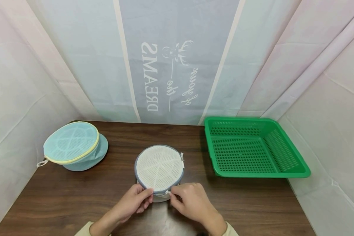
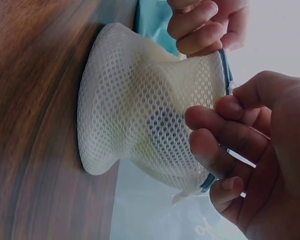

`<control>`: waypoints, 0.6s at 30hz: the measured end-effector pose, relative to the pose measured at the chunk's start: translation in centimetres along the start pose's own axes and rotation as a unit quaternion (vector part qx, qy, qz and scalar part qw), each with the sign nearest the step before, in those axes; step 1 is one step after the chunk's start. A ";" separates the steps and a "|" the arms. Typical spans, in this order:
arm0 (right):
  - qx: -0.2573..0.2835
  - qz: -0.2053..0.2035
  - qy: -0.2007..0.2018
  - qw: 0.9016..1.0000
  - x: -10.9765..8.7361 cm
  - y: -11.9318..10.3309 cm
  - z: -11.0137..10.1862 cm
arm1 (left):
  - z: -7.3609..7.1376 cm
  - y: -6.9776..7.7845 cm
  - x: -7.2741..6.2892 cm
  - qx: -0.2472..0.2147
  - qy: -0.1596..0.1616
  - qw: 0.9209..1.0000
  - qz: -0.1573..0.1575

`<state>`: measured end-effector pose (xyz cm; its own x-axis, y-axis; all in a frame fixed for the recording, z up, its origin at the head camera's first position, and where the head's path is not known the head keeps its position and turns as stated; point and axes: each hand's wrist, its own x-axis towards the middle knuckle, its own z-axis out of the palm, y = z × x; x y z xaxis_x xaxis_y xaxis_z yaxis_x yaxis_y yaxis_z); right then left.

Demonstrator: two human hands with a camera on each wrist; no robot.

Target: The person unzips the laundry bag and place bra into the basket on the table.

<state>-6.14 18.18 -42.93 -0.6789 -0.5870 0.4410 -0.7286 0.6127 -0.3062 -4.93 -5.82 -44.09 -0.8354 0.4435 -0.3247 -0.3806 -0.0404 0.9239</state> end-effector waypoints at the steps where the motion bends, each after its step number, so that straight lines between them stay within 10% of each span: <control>1: 0.000 0.001 0.003 1.000 0.0 0.1 -0.1 | 0.0 0.0 0.0 0.001 0.000 1.000 0.000; 18: -0.009 0.041 0.006 0.999 -0.3 0.8 -0.8 | 0.0 -0.1 0.1 -0.002 0.001 1.000 -0.007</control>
<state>-6.39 19.28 -42.61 -0.7347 -0.5282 0.4257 -0.6691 0.6680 -0.3258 -4.93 -5.75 -44.20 -0.8302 0.4429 -0.3386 -0.3943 -0.0372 0.9182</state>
